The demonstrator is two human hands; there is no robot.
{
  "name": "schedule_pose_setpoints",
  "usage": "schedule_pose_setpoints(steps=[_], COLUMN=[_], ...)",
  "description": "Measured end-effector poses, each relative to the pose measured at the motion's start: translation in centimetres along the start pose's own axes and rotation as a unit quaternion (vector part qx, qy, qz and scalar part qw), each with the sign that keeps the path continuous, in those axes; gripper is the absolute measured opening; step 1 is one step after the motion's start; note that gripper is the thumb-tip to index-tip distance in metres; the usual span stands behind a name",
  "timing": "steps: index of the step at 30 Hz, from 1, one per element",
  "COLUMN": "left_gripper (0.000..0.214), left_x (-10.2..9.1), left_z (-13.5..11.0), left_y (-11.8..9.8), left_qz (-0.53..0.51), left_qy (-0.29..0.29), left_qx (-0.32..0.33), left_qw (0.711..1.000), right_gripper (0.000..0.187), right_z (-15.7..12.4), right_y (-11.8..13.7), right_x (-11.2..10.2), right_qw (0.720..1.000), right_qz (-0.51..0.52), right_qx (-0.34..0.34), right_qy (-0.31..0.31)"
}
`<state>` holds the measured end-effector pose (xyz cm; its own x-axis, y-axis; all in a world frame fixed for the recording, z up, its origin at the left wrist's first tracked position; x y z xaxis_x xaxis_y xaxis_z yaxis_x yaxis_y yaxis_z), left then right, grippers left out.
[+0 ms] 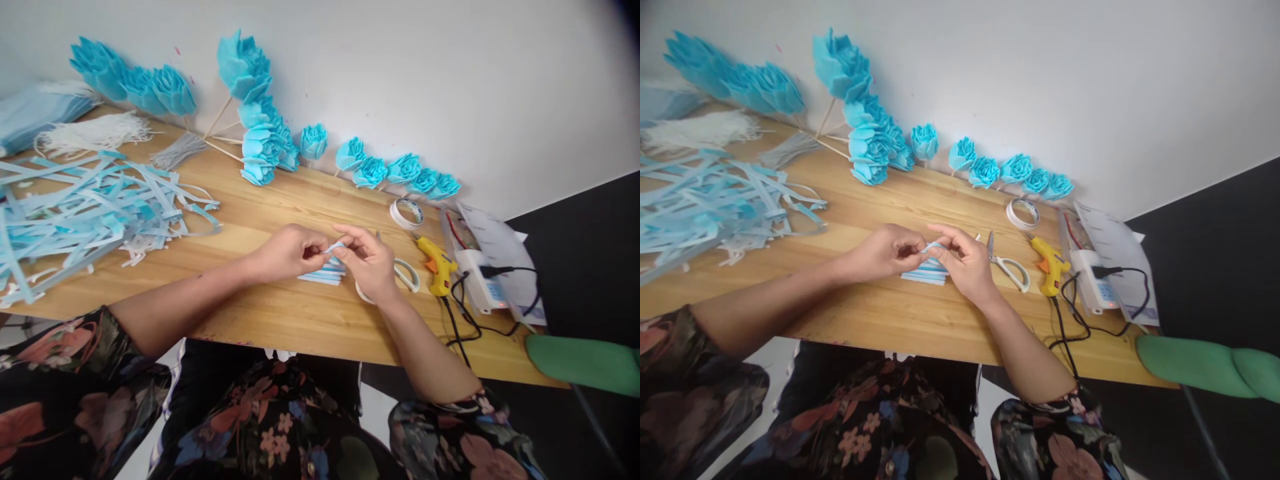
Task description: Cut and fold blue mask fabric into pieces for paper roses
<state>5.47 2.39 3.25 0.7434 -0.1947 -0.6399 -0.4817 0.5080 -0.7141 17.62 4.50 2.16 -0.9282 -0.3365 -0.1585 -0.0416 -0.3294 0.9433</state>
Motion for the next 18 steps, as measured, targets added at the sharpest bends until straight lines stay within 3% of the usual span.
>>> schedule_pose_setpoints(steps=[5, 11, 18], left_gripper=[0.025, 0.023, 0.028], left_x=[-0.1, -0.1, -0.1], left_z=[0.0, -0.1, -0.1], left_y=[0.1, 0.6, 0.0], left_qz=[0.008, 0.015, 0.023], left_qy=[-0.004, -0.015, -0.015], left_qx=[-0.003, -0.021, 0.005], left_qw=[1.000, 1.000, 1.000], right_gripper=[0.030, 0.046, 0.028], right_z=[0.2, 0.2, 0.0], right_y=[0.5, 0.2, 0.5], right_x=[-0.7, 0.4, -0.4], right_qw=[1.000, 0.999, 1.000], right_qz=[-0.008, 0.034, -0.022], right_qx=[-0.005, -0.009, -0.015], right_qy=[-0.022, 0.029, -0.013])
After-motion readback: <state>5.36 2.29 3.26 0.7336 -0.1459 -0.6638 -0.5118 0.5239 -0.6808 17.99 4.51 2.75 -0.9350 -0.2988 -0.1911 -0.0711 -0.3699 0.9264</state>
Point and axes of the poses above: each hand's wrist, its own z-axis towards the middle knuckle, its own x-axis out of the palm, y = z × x, the point moved 9 cm from there along z, towards the middle knuckle, and after that the axes turned 13 degrees about z, right-handed, at the moved point
